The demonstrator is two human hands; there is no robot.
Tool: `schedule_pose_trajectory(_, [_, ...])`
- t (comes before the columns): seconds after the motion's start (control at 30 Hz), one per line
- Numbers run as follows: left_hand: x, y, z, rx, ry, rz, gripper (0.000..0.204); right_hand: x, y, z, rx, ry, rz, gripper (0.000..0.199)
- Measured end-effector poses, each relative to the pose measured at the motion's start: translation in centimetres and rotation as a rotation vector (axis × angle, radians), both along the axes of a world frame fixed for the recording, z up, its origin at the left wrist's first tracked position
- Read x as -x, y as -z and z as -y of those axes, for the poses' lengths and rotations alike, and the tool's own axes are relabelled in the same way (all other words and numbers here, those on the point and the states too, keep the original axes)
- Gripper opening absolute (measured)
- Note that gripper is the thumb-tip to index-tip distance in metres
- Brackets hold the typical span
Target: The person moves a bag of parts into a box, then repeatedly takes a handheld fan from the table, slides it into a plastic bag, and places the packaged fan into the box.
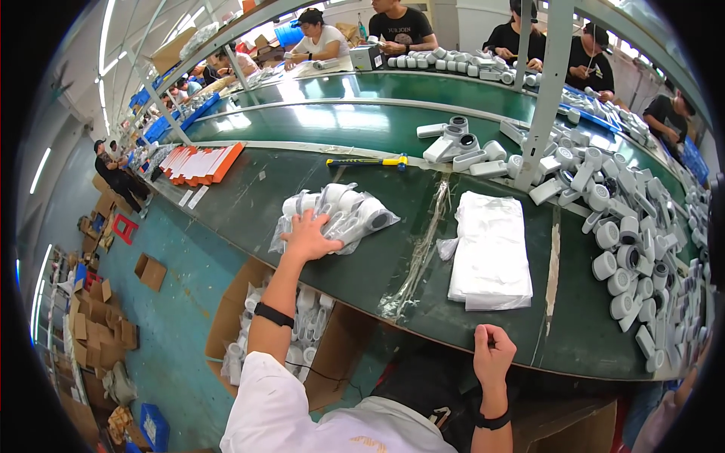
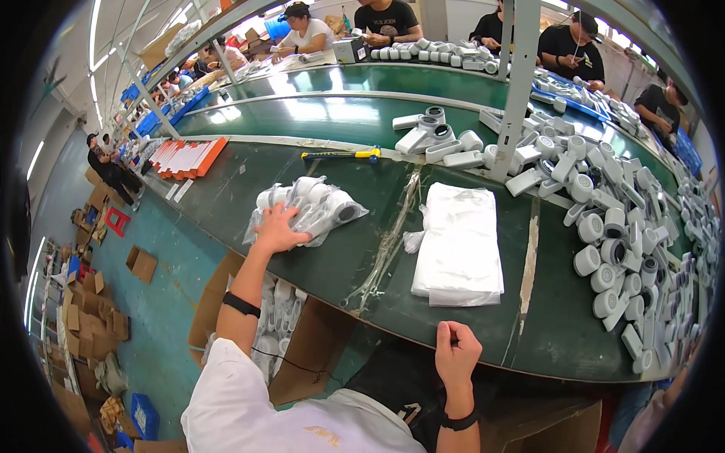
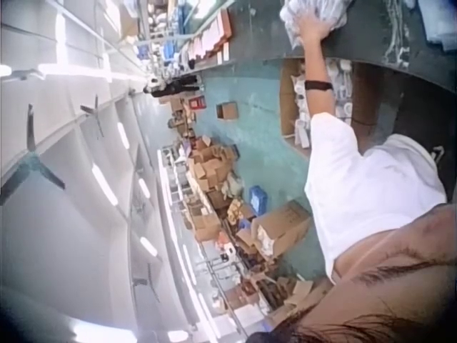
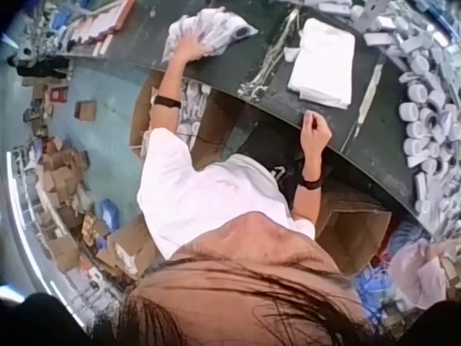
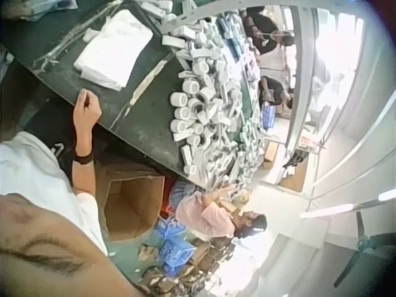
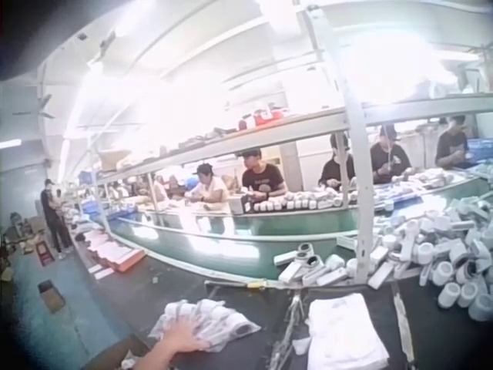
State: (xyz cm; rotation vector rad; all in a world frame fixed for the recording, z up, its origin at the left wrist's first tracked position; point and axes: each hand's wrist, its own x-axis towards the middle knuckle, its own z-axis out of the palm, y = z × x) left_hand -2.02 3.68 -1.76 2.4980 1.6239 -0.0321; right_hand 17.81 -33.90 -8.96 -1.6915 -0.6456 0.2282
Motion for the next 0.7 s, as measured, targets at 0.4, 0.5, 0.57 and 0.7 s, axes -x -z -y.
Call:
schedule_pose_trajectory(0.4, [-1.9, 0.5, 0.5, -0.079, -0.046, -0.014, 0.081, -0.3, -0.3, 0.0, 0.008, 0.010, 0.035, 0.015])
schedule_pose_trajectory(0.5, [-1.9, 0.6, 0.5, -0.086, -0.049, -0.009, 0.080, -0.3, -0.2, -0.1, 0.014, 0.008, 0.045, 0.016])
schedule_pose_trajectory(0.57, [-1.7, 0.8, 0.4, -0.094, -0.053, -0.007, 0.079, -0.3, -0.2, -0.2, 0.016, 0.005, 0.050, 0.017])
schedule_pose_trajectory(0.7, [-0.9, 0.9, -0.2, -0.098, 0.004, 0.027, 0.077, -0.3, -0.3, -0.1, 0.022, 0.009, 0.073, 0.015])
